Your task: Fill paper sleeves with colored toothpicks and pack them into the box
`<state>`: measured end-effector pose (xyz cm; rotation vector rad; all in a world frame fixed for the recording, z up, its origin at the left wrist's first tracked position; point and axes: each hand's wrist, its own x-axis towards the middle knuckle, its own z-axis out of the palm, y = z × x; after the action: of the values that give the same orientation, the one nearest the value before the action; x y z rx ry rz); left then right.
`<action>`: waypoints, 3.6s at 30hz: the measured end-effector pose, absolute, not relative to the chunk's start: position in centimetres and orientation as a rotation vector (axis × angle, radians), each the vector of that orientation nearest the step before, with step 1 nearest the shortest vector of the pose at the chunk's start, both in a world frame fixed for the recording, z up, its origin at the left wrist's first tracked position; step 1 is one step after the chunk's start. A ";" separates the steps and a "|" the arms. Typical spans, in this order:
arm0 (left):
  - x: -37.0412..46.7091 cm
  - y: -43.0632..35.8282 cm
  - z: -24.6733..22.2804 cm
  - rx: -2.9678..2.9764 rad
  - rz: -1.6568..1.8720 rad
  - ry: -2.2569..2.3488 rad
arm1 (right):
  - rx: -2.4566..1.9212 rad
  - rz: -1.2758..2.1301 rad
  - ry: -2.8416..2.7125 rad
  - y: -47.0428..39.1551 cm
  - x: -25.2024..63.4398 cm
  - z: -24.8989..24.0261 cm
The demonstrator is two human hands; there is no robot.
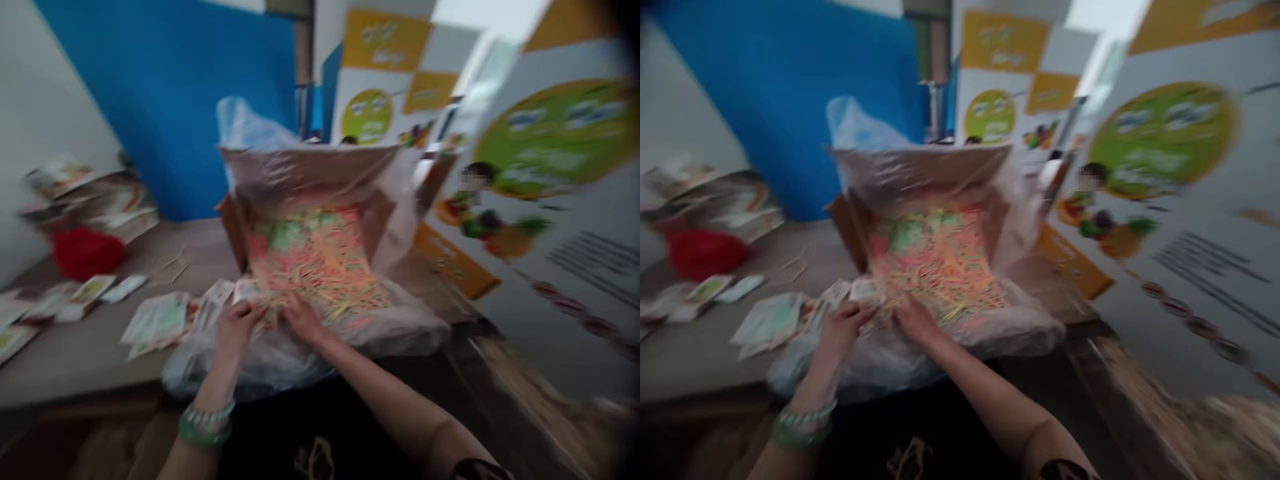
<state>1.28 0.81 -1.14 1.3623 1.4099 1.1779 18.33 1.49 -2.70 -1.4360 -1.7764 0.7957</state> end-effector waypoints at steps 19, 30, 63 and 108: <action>1.3 -1.5 -1.4 1.150 0.942 1.222 | -0.754 1.095 -1.266 1.6 14.4 1.9; 1.5 -1.7 -2.1 1.041 0.922 1.097 | -0.751 1.085 -1.102 1.6 14.8 0.7; 1.3 -0.4 -2.3 0.808 1.191 0.890 | -1.044 1.264 -1.523 2.1 18.0 -1.8; -7.7 0.3 -0.6 0.625 1.205 1.020 | -0.668 -0.134 -2.556 -1.2 8.2 -1.4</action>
<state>-7.70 0.31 -0.63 0.6249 1.0204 1.2047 8.23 -1.21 -1.39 -0.6676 -2.5561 -0.1344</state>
